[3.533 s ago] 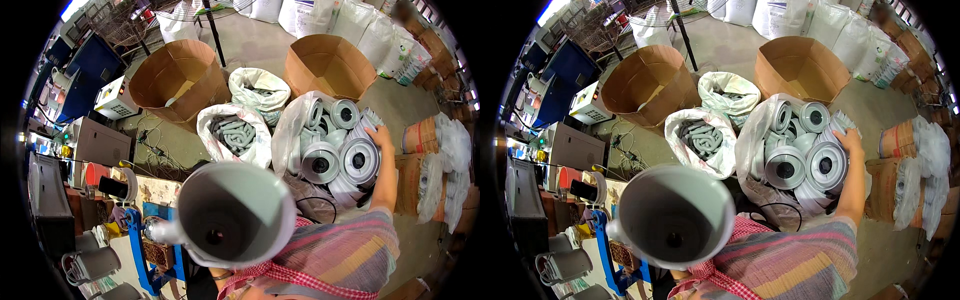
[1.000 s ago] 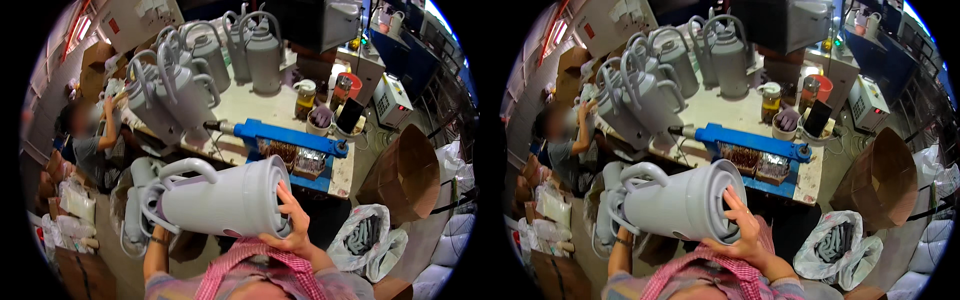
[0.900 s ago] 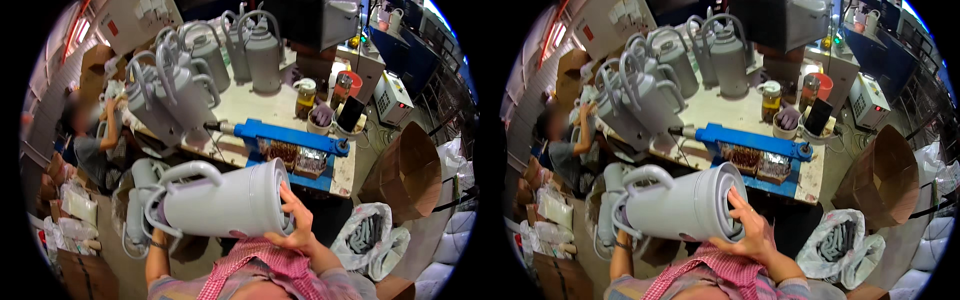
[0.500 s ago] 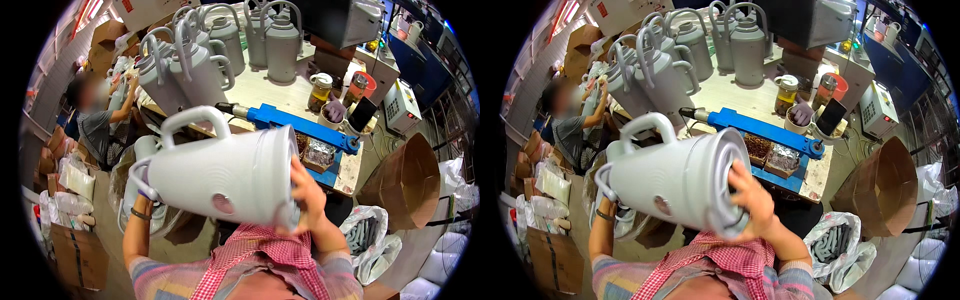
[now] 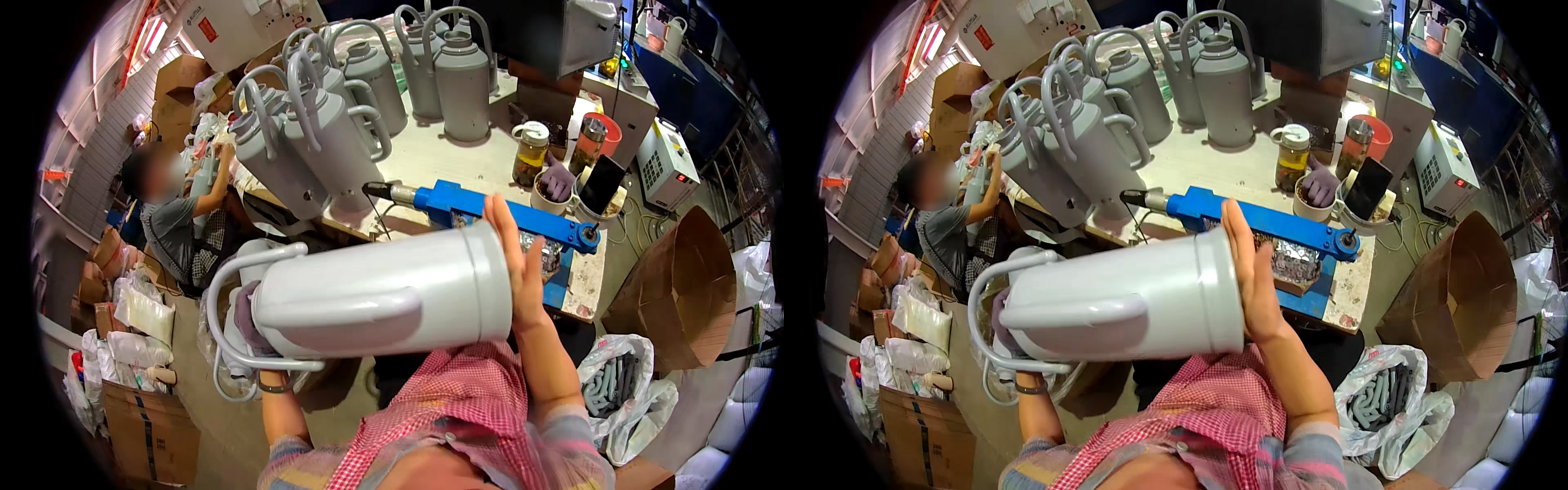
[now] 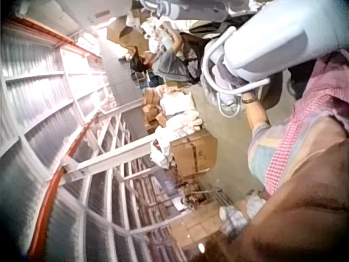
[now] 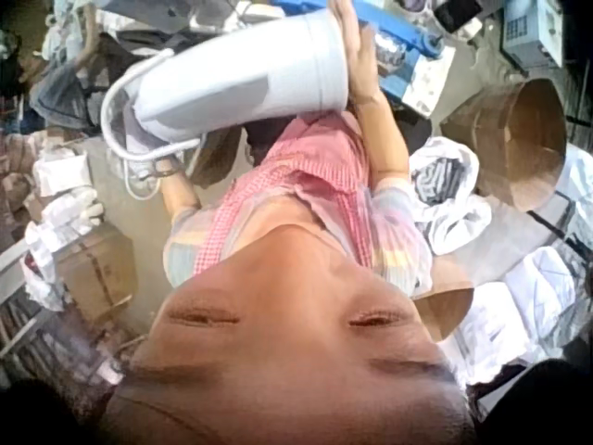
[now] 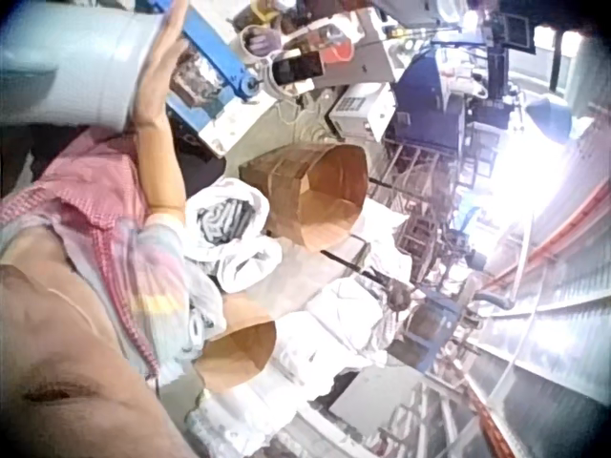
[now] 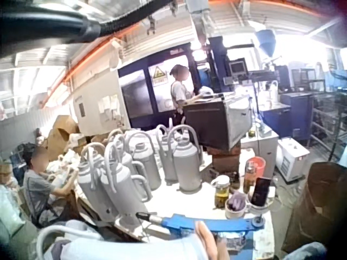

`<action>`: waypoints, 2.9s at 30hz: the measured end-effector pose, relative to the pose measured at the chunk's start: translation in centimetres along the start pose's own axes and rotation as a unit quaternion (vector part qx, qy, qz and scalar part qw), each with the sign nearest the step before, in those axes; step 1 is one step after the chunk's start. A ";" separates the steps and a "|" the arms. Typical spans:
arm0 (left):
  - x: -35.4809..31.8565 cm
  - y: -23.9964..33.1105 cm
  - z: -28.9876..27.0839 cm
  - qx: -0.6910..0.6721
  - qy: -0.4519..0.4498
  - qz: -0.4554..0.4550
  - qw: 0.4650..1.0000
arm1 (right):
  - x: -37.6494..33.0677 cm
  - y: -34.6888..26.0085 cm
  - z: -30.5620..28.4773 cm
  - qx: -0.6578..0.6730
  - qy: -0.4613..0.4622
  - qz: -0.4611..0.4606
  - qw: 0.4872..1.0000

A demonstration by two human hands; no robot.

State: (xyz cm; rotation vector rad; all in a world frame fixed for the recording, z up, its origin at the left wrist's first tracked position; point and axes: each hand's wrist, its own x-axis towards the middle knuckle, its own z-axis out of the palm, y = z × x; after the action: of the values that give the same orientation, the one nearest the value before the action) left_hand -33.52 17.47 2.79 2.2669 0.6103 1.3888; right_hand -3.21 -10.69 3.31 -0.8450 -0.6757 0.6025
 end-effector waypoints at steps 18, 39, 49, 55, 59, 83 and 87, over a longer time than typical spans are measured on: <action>-0.4 -2.5 -2.2 -0.071 -0.002 -0.109 0.992 | -2.8 5.0 -1.4 -0.331 -0.003 -0.276 0.902; 4.8 6.1 -12.7 -0.019 0.073 -0.060 0.995 | 3.3 15.2 6.8 0.168 0.134 0.003 0.977; 18.5 1.9 -8.9 0.209 -0.056 0.184 0.959 | 19.1 9.1 4.7 -0.288 -0.066 0.012 0.955; 22.9 -6.8 -0.4 0.209 -0.034 0.171 0.962 | 28.3 14.4 4.5 -0.156 -0.117 0.244 0.950; 25.2 -10.3 2.4 0.202 -0.018 0.171 0.964 | 31.3 18.0 6.2 -0.125 -0.069 0.294 0.945; 39.2 -31.8 1.6 0.238 0.007 -0.006 0.971 | 42.3 35.2 23.4 -0.264 -0.032 0.124 0.956; 38.8 -30.4 1.6 0.264 -0.014 0.000 0.965 | 43.4 31.4 21.7 -0.270 -0.227 0.220 0.910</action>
State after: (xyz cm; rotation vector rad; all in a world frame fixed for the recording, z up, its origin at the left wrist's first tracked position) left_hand -20.87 63.97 13.26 2.6779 1.0774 1.3045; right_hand 1.97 46.79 0.60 -1.4161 -1.1165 1.0654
